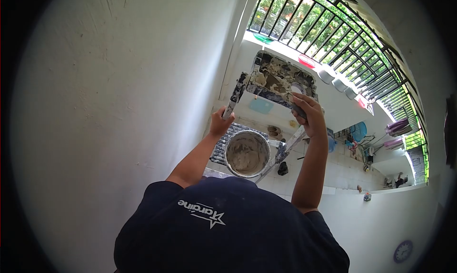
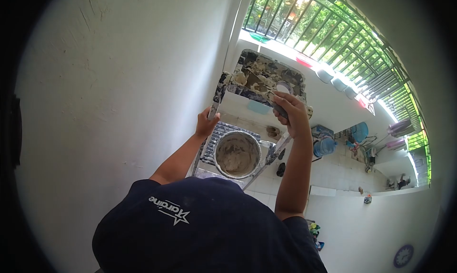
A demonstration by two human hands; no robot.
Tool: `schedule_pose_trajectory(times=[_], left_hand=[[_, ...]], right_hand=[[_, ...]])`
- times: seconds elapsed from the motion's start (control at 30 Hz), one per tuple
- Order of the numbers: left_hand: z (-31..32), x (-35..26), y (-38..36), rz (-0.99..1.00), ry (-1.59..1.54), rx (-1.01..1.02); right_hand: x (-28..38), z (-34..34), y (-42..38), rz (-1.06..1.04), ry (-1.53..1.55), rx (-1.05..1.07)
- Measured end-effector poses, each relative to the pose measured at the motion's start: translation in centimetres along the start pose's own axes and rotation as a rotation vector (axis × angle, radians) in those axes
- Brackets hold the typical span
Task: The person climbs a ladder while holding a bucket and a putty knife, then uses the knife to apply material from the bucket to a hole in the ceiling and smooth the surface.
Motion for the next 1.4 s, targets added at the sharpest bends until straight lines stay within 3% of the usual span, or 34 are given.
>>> schedule_pose_trajectory(times=[0.23, 0.33, 0.37, 0.47, 0.63, 0.7, 0.8, 0.97, 1.1, 1.13, 1.23, 1.33, 1.4], left_hand=[[0.1, 0.4, -0.2, -0.018, -0.017, 0.029], [0.1, 0.2, 0.0, -0.011, -0.023, 0.024], [0.2, 0.4, 0.0, -0.003, -0.022, 0.017], [0.2, 0.3, -0.1, 0.018, -0.013, 0.021], [0.3, 0.7, -0.1, 0.007, -0.046, 0.017], [0.4, 0.9, -0.2, -0.017, -0.055, 0.029], [0.4, 1.0, -0.1, -0.042, -0.051, 0.051], [0.4, 0.8, -0.1, -0.025, -0.054, 0.045], [0.4, 1.0, -0.1, 0.007, -0.054, 0.025], [0.4, 1.3, -0.1, -0.002, -0.047, 0.03], [0.5, 1.7, 0.1, 0.001, -0.054, 0.028], [0.5, 1.4, -0.1, 0.003, -0.059, 0.017], [0.4, 0.9, -0.1, -0.001, -0.042, 0.019]], right_hand=[[-1.3, -4.5, -6.6, -0.228, 0.236, -0.343], [-3.2, -6.2, -8.4, -0.459, -0.013, -0.547], [-3.9, -6.5, -9.3, -0.403, -0.153, -0.64], [-5.0, -4.4, -10.4, -0.78, -0.749, -0.757], [-10.7, -0.7, -9.7, -0.686, -0.838, -0.633], [-11.1, -0.2, -10.2, -0.743, -0.884, -0.674], [-11.1, -0.4, -11.5, -0.598, -0.763, -0.599], [-10.2, -2.5, -14.8, -0.66, -0.766, -0.678], [-4.3, -4.9, -15.1, -0.789, -0.839, -0.879], [-1.9, -5.5, -14.5, -0.709, -0.839, -0.883], [4.7, -6.2, -11.9, -0.679, -0.84, -0.751], [8.6, -5.2, -8.6, -0.491, -0.965, -0.652], [10.2, -4.5, -7.0, -0.496, -1.146, -0.53]])
Point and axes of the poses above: each hand's wrist, its own y-axis towards the middle knuckle, its own z-axis out of the palm, x = y × z, the point moved 6 cm from there along y, towards the middle knuckle, and after that the axes turned 10 degrees about -x, right-handed, at the moved point
